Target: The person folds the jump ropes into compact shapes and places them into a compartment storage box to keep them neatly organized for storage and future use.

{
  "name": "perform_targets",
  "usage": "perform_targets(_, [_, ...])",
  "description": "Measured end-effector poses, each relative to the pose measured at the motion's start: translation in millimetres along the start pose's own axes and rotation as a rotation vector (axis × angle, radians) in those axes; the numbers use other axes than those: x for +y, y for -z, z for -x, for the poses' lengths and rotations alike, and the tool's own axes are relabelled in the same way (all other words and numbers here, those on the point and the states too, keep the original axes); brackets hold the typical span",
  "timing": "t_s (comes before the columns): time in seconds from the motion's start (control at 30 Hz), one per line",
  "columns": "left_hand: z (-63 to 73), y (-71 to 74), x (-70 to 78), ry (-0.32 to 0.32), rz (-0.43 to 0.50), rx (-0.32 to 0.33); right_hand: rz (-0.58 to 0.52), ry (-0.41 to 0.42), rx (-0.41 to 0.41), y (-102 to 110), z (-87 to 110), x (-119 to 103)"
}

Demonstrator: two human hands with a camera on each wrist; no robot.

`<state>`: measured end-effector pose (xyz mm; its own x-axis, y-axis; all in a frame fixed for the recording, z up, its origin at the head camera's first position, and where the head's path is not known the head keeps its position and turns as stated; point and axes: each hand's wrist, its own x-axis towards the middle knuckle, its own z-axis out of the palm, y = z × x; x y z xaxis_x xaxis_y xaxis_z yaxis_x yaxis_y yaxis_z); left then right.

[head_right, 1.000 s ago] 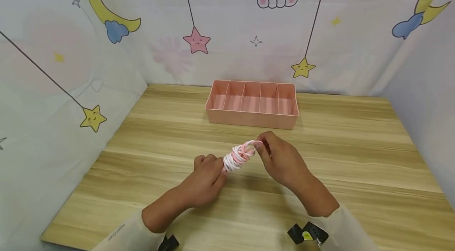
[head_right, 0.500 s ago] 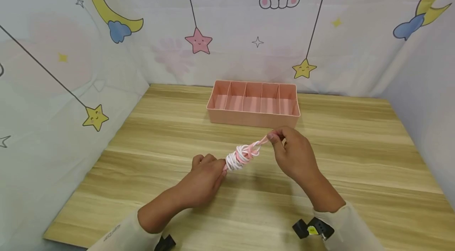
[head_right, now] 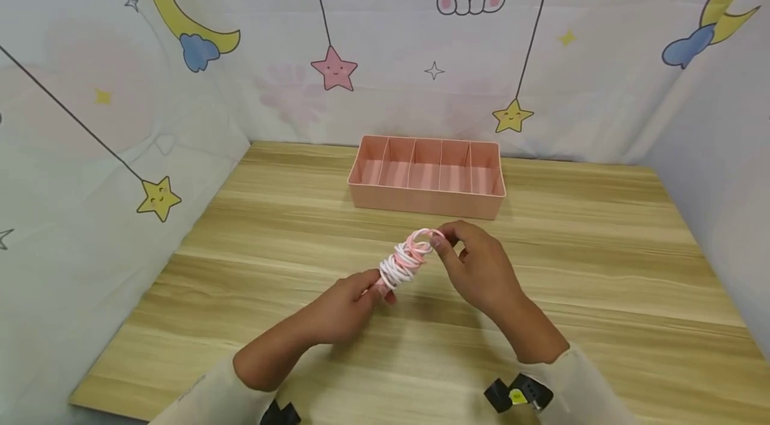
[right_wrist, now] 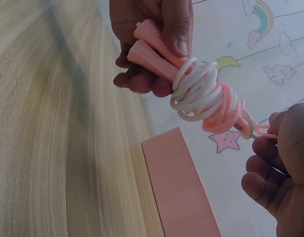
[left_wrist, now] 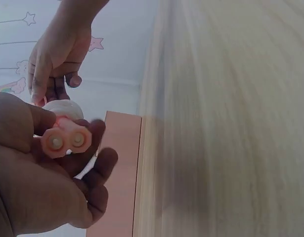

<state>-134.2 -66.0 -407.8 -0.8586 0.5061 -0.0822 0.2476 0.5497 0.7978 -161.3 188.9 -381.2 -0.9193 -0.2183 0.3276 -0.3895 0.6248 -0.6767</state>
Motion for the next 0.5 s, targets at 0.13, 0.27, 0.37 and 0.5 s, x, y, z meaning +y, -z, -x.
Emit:
perform_targets(0.13, [-1.2,2.6,-2.6,0.054,0.156,-0.032,0.019,0.102,0.042,-6,-1.4,-1])
perform_targets(0.27, [-2.5,2.1,-6.4,0.054,0.211,-0.034,0.04,0.2,0.076,-11,-2.0,-1])
perform_targets(0.37, [-3.9,1.0,-8.4,0.045,0.211,-0.009,0.065,0.273,0.088,-14,-3.0,1])
perform_targets(0.5, [-6.0,0.3,-10.1,0.064,0.249,0.034,0.089,0.362,0.082,-17,-4.5,1])
